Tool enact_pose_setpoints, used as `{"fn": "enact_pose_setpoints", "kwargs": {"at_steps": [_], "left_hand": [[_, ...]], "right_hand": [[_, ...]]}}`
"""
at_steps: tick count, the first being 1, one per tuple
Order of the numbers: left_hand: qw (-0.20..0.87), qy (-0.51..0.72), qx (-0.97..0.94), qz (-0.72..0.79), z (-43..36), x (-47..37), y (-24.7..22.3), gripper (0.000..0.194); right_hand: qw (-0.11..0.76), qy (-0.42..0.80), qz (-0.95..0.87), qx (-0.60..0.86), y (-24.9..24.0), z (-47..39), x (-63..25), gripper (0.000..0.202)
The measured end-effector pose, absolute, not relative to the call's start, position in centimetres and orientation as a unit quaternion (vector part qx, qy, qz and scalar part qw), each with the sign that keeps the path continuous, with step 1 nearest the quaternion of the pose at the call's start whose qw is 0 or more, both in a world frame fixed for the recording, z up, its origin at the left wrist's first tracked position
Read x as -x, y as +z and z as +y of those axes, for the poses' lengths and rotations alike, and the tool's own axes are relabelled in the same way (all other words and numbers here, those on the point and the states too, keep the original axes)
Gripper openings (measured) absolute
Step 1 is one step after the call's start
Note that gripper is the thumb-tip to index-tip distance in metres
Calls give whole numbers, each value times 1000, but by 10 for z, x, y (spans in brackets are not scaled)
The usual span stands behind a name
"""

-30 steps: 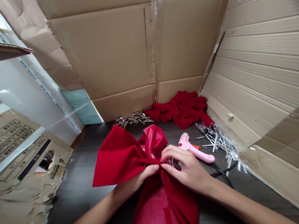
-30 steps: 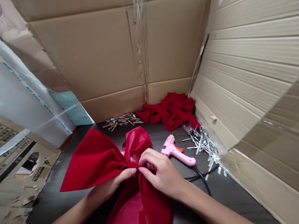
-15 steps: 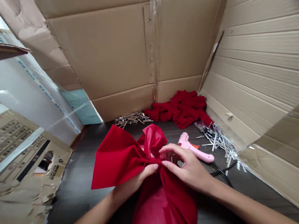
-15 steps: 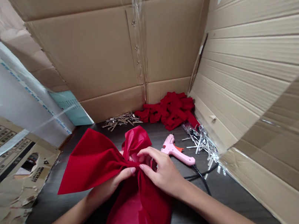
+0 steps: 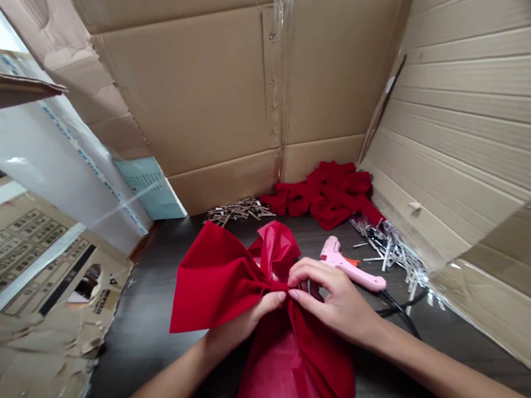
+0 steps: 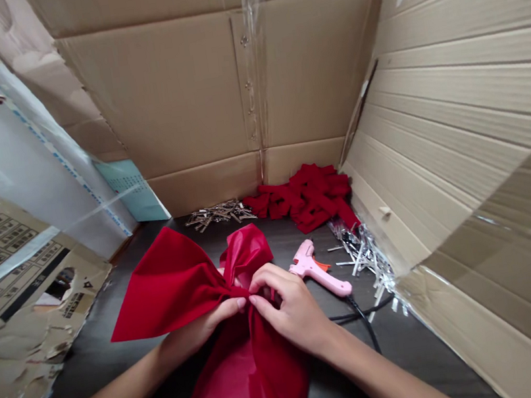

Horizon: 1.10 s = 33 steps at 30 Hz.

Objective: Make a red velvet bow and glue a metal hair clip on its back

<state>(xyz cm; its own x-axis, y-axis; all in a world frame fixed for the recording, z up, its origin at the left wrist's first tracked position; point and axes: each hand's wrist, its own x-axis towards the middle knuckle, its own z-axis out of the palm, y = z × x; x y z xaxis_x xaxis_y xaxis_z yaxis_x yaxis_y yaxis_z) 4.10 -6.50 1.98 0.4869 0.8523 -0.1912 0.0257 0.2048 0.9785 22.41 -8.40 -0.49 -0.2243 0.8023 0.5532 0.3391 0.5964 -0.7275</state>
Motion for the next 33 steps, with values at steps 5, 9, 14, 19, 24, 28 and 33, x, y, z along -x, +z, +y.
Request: {"fn": "enact_pose_setpoints", "kwargs": {"at_steps": [5, 9, 14, 19, 24, 28, 33], "left_hand": [[683, 279, -566, 368, -65, -39, 18, 20], [678, 283, -572, 366, -65, -37, 14, 20], [671, 286, -580, 364, -67, -38, 14, 20], [660, 295, -576, 382, -68, -40, 19, 20], [660, 307, -567, 387, -65, -39, 18, 22], [666, 305, -553, 397, -63, -38, 15, 23], [653, 310, -557, 409, -65, -40, 18, 22]], "right_hand": [[493, 224, -748, 384, -7, -85, -223, 10], [493, 219, -750, 382, -9, -85, -222, 11], [491, 207, -757, 378, -10, -85, -222, 11], [498, 213, -748, 383, -14, -85, -221, 8], [507, 237, -722, 407, -12, -84, -221, 12], [496, 240, -731, 402, -8, -83, -220, 7], [496, 241, -731, 403, -6, -85, -220, 6]]}}
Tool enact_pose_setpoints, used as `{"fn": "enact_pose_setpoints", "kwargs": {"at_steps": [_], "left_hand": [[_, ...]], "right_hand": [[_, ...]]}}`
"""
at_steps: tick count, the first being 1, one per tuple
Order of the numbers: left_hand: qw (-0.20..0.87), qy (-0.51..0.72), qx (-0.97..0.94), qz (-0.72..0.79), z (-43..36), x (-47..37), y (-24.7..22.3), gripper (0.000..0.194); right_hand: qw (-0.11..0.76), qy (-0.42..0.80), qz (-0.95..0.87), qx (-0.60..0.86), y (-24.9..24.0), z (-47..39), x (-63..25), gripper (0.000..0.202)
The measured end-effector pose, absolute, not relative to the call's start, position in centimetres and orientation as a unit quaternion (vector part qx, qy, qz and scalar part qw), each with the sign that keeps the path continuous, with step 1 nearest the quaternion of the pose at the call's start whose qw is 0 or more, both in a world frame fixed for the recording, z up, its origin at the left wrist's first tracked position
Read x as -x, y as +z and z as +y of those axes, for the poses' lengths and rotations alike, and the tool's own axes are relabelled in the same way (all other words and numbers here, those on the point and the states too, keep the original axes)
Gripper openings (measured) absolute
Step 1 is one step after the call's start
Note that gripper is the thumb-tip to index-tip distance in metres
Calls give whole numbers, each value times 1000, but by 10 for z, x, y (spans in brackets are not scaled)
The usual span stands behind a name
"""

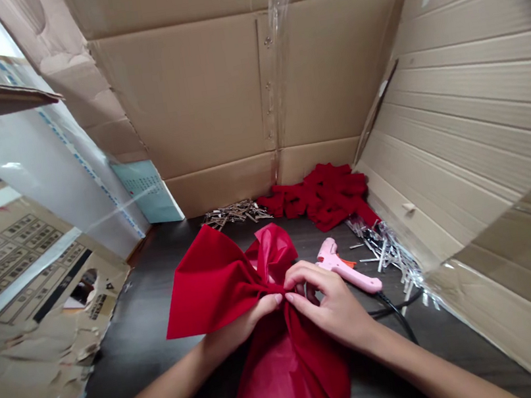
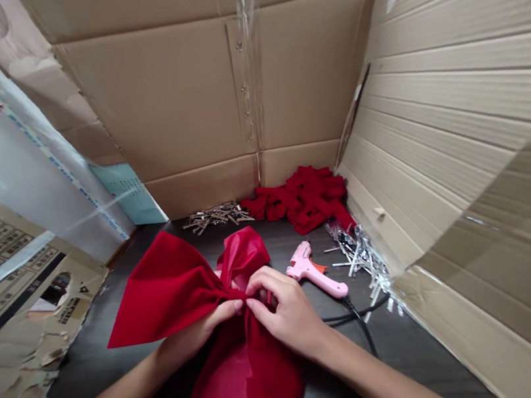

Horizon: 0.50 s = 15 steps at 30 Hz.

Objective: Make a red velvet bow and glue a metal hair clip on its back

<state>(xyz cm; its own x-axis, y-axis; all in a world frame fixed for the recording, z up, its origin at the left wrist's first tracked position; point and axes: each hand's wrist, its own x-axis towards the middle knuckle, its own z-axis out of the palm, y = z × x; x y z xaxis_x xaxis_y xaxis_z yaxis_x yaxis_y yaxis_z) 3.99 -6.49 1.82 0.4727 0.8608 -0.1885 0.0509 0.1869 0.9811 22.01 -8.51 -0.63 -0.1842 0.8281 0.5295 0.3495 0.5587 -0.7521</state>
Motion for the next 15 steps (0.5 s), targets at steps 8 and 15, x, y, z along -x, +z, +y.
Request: {"fn": "enact_pose_setpoints", "kwargs": {"at_steps": [8, 15], "left_hand": [[663, 279, -571, 396, -64, -40, 20, 21], [640, 325, -558, 416, -70, -44, 30, 21]], "right_hand": [[503, 226, -737, 391, -7, -85, -219, 11], [509, 305, -684, 425, -7, -84, -220, 19]]}}
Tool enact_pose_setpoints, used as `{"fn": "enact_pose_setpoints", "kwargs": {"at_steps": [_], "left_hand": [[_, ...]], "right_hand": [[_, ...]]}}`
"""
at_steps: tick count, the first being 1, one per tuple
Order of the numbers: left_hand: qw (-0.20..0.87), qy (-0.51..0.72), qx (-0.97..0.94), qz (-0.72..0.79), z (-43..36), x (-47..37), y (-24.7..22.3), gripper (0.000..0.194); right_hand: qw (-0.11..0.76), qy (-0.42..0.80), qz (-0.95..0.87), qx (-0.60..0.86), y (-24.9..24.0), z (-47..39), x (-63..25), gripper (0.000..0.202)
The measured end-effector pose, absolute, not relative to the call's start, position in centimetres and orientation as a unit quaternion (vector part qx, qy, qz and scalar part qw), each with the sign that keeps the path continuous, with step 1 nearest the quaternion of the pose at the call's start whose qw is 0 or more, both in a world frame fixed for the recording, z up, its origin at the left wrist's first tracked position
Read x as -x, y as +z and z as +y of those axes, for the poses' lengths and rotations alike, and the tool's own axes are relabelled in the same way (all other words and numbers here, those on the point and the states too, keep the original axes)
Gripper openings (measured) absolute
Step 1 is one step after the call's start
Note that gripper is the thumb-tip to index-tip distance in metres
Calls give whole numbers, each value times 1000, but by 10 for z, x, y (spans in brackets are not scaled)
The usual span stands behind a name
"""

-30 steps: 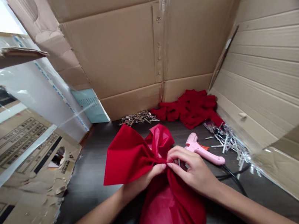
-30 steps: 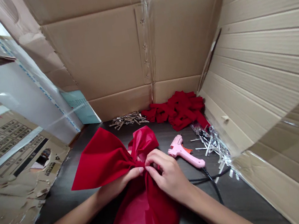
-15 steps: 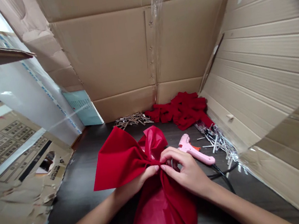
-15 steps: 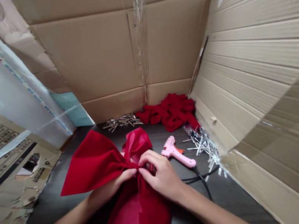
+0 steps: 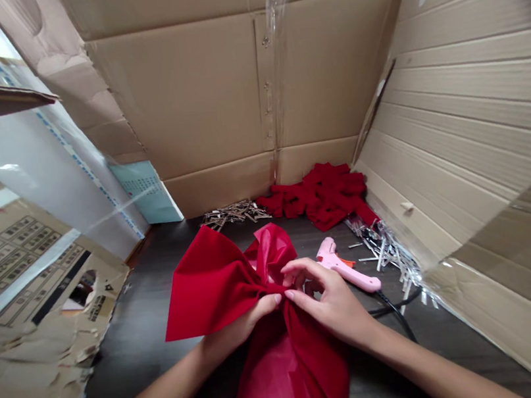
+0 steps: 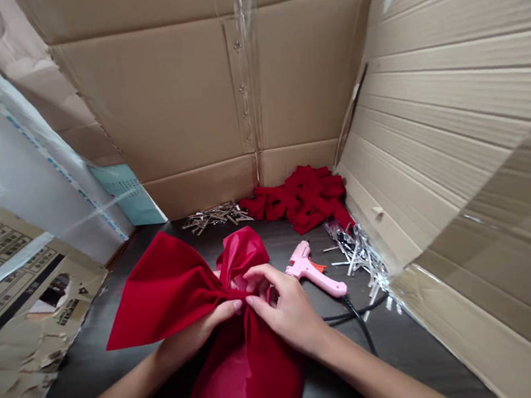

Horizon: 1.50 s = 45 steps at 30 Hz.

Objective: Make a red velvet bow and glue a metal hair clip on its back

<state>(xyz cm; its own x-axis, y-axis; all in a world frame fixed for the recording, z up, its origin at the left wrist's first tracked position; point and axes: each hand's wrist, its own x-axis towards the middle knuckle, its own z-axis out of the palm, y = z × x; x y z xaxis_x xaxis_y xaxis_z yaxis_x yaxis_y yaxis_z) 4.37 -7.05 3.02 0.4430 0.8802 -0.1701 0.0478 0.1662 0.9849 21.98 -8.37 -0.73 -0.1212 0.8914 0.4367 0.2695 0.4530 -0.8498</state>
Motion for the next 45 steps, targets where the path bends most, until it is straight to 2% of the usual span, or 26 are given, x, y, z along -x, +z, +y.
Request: {"fn": "enact_pose_setpoints", "kwargs": {"at_steps": [3, 8, 18, 33, 45], "left_hand": [[644, 326, -546, 426, -70, -43, 30, 21], [665, 311, -547, 402, -65, -41, 21, 22], [644, 318, -543, 435, -71, -43, 27, 24], [617, 304, -590, 424, -65, -34, 11, 27], [603, 289, -609, 427, -67, -34, 15, 26]], "right_hand": [[498, 293, -699, 421, -6, -84, -221, 7], [495, 280, -707, 420, -5, -84, -220, 4], [494, 280, -705, 425, -5, -84, -219, 6], [501, 309, -697, 410, -6, -81, -220, 13], [472, 325, -715, 401, -1, -85, -218, 7]]}}
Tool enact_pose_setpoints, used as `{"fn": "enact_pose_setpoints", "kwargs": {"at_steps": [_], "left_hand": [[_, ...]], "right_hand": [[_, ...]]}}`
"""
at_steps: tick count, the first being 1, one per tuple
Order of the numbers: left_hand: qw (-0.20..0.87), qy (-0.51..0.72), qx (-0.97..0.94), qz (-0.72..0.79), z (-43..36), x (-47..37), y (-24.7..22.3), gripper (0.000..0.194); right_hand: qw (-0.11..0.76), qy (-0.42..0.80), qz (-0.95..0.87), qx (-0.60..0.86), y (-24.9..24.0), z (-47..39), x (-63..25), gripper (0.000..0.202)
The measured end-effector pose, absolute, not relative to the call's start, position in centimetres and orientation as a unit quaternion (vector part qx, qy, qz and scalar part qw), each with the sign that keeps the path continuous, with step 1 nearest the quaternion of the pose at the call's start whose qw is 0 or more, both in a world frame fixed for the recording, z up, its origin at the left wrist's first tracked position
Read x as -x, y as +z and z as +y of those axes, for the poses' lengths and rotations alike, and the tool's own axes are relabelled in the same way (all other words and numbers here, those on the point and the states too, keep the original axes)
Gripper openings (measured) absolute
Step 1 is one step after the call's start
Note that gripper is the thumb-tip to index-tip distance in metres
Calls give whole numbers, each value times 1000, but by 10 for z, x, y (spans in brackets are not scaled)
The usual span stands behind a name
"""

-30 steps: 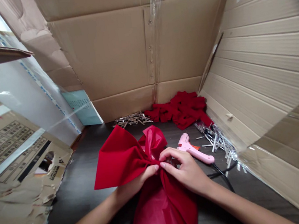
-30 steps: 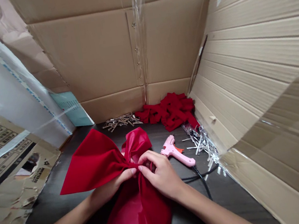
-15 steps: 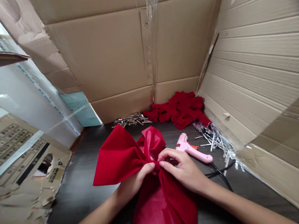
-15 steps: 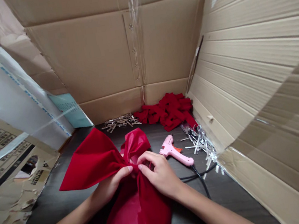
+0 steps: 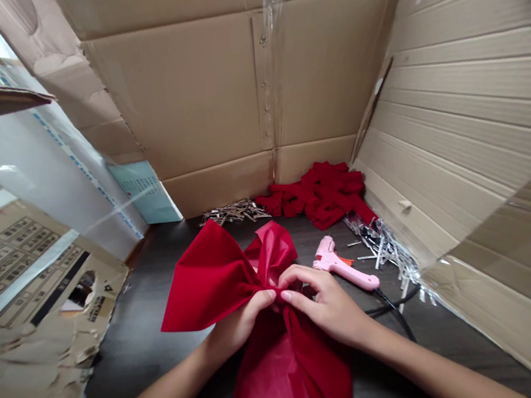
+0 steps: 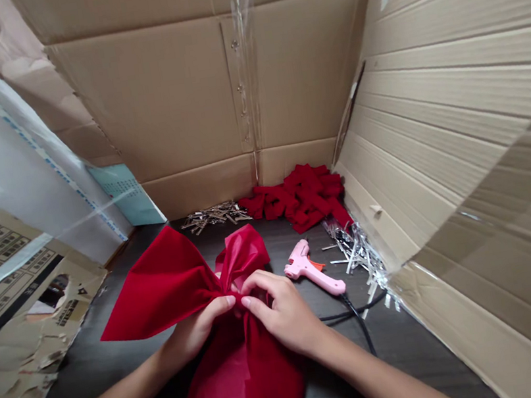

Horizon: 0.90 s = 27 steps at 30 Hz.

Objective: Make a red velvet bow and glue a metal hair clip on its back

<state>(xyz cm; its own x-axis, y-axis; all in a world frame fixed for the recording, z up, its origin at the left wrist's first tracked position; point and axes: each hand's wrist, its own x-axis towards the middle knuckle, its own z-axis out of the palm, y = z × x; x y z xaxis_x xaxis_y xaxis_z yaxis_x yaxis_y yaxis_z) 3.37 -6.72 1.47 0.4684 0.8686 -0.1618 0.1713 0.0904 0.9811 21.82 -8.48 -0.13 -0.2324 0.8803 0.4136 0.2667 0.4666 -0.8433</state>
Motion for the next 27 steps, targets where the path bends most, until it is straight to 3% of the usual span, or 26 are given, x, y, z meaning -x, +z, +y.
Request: {"fn": "enact_pose_setpoints", "kwargs": {"at_steps": [11, 20, 27], "left_hand": [[624, 316, -581, 416, -68, -33, 20, 20], [611, 295, -618, 398, -69, -32, 20, 21], [605, 287, -600, 437, -69, -32, 16, 21]], "right_hand": [[482, 277, -727, 403, -1, -90, -219, 5], [470, 513, -627, 351, -1, -87, -218, 15], [474, 526, -608, 358, -3, -84, -218, 13]]}}
